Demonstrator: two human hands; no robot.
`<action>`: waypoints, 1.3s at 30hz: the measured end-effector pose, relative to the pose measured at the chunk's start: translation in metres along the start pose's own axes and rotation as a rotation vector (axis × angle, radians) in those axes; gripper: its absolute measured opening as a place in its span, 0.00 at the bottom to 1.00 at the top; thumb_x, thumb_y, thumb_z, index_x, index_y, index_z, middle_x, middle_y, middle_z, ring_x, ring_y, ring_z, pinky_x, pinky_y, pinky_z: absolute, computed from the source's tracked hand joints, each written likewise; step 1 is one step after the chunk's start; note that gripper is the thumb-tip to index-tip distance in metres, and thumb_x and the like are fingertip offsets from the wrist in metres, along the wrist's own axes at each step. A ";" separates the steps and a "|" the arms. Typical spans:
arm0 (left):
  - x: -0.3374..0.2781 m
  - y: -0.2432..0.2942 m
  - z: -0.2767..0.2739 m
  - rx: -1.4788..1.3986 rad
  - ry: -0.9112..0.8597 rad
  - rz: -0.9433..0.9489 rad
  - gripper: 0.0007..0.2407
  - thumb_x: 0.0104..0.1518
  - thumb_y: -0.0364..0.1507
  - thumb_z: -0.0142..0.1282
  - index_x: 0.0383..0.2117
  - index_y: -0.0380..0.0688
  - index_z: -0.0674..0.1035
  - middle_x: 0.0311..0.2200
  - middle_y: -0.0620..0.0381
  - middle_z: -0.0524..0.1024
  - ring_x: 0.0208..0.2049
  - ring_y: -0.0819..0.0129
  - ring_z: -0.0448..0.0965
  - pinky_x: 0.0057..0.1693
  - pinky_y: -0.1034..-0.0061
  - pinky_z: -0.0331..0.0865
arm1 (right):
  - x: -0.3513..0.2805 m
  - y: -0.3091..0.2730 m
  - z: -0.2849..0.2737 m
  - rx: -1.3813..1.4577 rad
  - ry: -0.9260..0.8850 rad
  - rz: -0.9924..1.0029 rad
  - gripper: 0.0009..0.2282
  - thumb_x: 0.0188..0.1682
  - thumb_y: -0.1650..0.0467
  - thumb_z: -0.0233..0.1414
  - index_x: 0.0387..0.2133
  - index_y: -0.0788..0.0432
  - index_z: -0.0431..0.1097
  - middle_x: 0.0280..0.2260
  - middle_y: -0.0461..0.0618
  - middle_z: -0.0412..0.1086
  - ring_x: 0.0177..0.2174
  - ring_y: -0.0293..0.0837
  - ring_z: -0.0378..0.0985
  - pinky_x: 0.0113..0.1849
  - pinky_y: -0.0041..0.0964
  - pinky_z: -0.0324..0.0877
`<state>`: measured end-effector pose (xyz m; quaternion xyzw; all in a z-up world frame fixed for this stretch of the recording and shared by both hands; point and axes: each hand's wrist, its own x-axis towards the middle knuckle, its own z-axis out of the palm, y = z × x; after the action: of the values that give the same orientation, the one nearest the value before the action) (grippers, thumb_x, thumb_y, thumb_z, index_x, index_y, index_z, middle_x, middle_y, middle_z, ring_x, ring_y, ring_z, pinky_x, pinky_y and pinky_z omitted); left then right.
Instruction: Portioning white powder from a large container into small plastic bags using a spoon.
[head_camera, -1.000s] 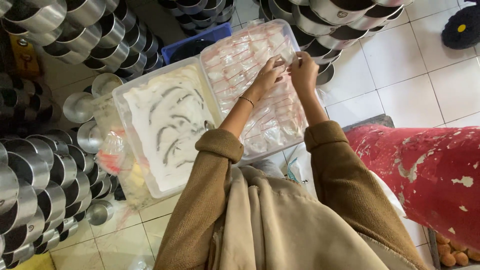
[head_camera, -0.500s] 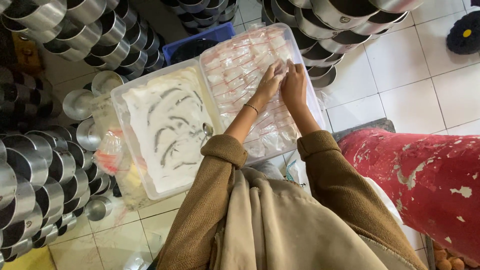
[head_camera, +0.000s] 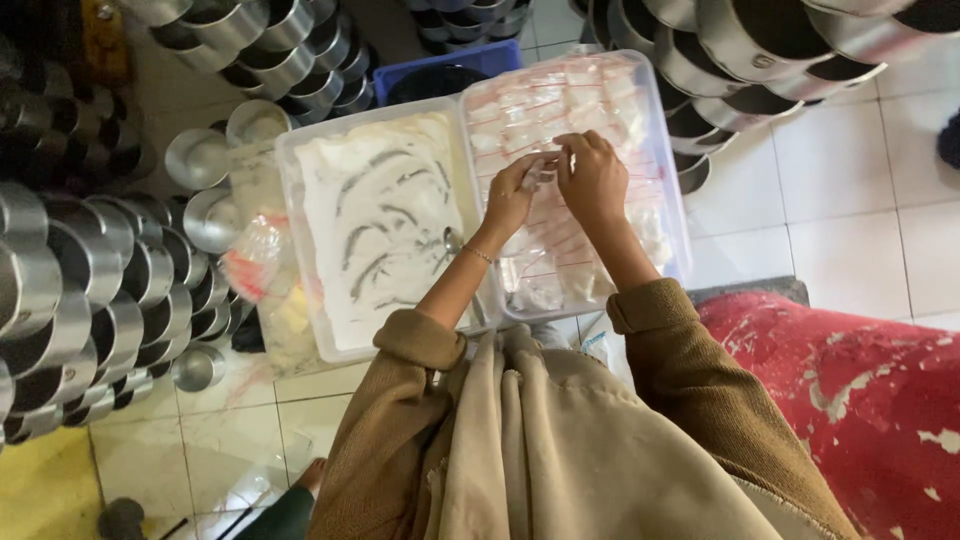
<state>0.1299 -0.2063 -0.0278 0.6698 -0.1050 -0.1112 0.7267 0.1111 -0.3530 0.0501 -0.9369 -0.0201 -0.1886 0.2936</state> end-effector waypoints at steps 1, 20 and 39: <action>-0.010 0.012 -0.011 0.002 0.014 0.003 0.11 0.69 0.26 0.45 0.52 0.42 0.79 0.45 0.58 0.83 0.45 0.70 0.83 0.53 0.75 0.75 | 0.001 -0.012 0.003 0.006 -0.005 -0.011 0.05 0.52 0.73 0.54 0.38 0.54 0.78 0.33 0.51 0.73 0.37 0.54 0.77 0.36 0.48 0.72; -0.214 0.049 -0.247 0.516 0.941 0.090 0.06 0.61 0.26 0.61 0.30 0.37 0.77 0.24 0.56 0.76 0.26 0.75 0.73 0.37 0.78 0.69 | -0.071 -0.212 0.122 0.321 -0.586 -0.301 0.06 0.49 0.72 0.53 0.35 0.52 0.78 0.34 0.47 0.77 0.27 0.48 0.80 0.30 0.44 0.75; -0.292 0.000 -0.289 0.939 0.882 -0.136 0.18 0.46 0.21 0.69 0.41 0.42 0.73 0.35 0.52 0.76 0.41 0.51 0.73 0.50 0.59 0.66 | -0.112 -0.300 0.206 0.110 -0.374 -0.835 0.06 0.45 0.67 0.58 0.27 0.57 0.73 0.37 0.49 0.66 0.42 0.49 0.67 0.40 0.43 0.66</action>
<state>-0.0617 0.1562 -0.0518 0.9043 0.2088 0.1863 0.3225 0.0327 0.0184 0.0159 -0.8495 -0.4585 -0.1173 0.2333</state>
